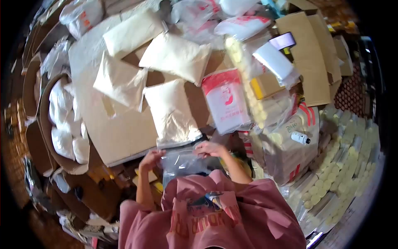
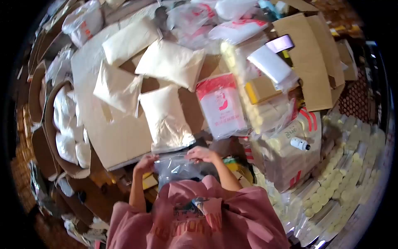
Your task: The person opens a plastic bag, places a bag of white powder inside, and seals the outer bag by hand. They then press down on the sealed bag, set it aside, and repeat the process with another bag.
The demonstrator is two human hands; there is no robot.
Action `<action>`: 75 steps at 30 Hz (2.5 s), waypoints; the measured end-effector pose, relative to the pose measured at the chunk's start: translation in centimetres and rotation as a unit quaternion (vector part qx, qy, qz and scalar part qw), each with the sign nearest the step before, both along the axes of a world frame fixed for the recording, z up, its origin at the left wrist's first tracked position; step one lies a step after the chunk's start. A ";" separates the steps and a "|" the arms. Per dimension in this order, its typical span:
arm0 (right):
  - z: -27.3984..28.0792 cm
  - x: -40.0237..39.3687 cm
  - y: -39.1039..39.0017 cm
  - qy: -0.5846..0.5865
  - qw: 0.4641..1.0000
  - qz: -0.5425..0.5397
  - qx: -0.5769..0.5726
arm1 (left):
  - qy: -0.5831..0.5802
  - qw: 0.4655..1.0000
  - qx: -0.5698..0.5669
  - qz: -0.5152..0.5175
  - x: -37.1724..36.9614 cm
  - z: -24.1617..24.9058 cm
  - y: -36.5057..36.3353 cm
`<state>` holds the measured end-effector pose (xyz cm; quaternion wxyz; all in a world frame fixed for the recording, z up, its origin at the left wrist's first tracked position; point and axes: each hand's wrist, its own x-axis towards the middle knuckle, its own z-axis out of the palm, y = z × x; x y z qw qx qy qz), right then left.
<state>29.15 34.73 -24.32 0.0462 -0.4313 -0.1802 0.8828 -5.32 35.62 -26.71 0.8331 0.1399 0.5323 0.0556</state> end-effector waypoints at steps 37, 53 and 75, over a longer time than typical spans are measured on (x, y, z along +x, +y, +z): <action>-8.8 -3.9 1.1 -0.156 0.874 -0.456 -0.067 | 0.114 0.873 0.168 0.444 5.2 -6.7 -5.5; -10.5 -2.6 2.0 -0.368 0.857 -0.249 0.261 | 0.281 0.909 0.275 0.140 5.0 -8.7 -5.7; -9.1 -7.5 4.7 -0.090 0.873 -0.477 0.048 | 0.190 0.811 0.260 0.489 8.8 -8.3 5.2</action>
